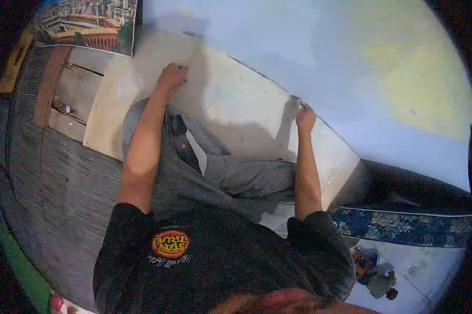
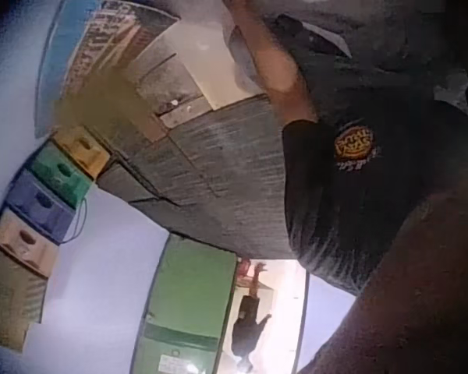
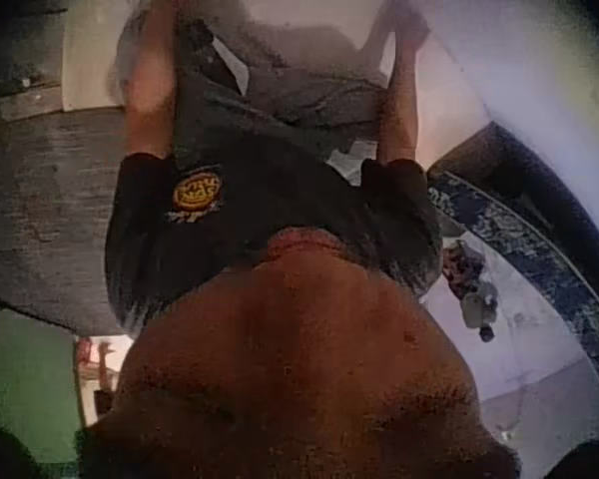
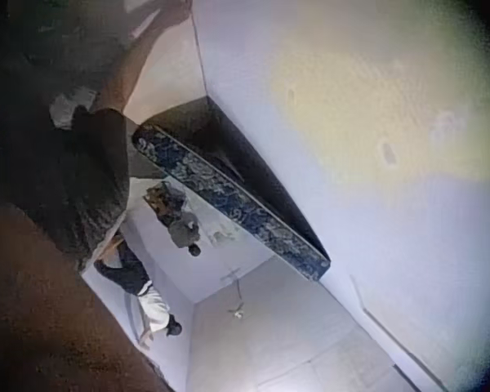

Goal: The person sands a wall with a sanding block while sitting on the floor.

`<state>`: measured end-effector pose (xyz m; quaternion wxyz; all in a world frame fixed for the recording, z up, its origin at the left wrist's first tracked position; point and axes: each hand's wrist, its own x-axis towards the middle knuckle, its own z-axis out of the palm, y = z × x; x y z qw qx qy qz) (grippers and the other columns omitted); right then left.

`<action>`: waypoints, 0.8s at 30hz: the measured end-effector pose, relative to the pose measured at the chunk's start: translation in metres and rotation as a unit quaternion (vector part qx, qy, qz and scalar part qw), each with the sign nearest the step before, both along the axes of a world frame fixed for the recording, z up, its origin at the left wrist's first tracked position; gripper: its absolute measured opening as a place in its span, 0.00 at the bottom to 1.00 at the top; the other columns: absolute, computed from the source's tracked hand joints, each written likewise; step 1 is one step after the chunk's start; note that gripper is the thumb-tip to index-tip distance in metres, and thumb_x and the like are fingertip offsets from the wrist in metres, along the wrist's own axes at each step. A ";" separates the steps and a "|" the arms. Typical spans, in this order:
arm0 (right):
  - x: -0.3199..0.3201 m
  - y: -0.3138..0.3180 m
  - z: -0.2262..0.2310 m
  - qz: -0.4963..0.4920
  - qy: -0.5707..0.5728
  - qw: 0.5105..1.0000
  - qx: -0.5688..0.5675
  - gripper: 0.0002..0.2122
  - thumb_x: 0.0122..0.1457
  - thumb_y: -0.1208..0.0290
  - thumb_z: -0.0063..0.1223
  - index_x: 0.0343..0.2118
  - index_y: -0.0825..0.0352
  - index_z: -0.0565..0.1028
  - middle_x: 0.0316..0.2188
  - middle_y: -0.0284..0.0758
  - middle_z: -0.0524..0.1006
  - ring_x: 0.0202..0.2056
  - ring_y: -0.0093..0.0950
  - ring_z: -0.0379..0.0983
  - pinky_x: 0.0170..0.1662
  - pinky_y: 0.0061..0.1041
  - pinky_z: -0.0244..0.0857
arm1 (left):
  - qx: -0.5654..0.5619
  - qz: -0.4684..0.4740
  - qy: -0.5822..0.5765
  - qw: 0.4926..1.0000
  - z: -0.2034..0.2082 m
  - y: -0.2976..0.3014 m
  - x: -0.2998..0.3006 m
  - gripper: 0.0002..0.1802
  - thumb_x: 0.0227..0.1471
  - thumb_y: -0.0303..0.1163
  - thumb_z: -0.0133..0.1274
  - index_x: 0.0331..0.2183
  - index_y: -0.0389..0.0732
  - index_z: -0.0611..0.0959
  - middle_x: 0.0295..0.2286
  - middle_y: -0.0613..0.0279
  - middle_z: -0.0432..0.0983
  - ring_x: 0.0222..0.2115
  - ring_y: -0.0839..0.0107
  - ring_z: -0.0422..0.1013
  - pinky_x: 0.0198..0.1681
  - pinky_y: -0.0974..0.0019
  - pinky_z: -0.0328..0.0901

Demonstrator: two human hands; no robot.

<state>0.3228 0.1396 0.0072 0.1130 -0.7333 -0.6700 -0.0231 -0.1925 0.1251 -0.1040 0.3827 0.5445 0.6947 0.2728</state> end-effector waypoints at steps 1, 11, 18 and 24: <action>0.000 0.005 -0.005 -0.002 -0.030 0.999 -0.030 0.16 0.48 0.65 0.57 0.38 0.69 0.77 0.33 0.47 0.79 0.35 0.46 0.76 0.39 0.40 0.70 | 0.004 -0.026 0.037 0.999 -0.011 0.004 -0.007 0.20 0.50 0.43 0.45 0.30 0.37 0.84 0.24 0.53 0.80 0.24 0.62 0.77 0.39 0.58 0.69; -0.122 -0.004 -0.016 0.130 -0.018 0.982 -0.132 0.19 0.48 0.76 0.49 0.45 0.66 0.75 0.31 0.49 0.78 0.33 0.50 0.75 0.38 0.43 0.70 | 0.000 -0.040 0.038 0.998 -0.005 0.002 0.005 0.20 0.51 0.44 0.47 0.33 0.36 0.81 0.26 0.53 0.80 0.25 0.60 0.76 0.39 0.57 0.68; -0.067 -0.005 0.003 0.147 0.110 0.982 -0.032 0.18 0.52 0.62 0.55 0.46 0.64 0.75 0.31 0.50 0.79 0.34 0.46 0.77 0.38 0.41 0.70 | 0.153 -0.122 0.103 0.975 -0.028 0.004 0.000 0.16 0.51 0.40 0.49 0.34 0.38 0.80 0.25 0.52 0.78 0.25 0.55 0.75 0.35 0.57 0.69; -0.079 0.020 -0.015 0.047 -0.060 0.996 -0.045 0.12 0.53 0.68 0.52 0.37 0.69 0.77 0.32 0.47 0.79 0.35 0.44 0.77 0.39 0.40 0.70 | 0.013 -0.045 0.030 0.998 -0.017 0.002 -0.004 0.17 0.53 0.41 0.49 0.33 0.36 0.81 0.23 0.53 0.78 0.24 0.59 0.75 0.35 0.58 0.70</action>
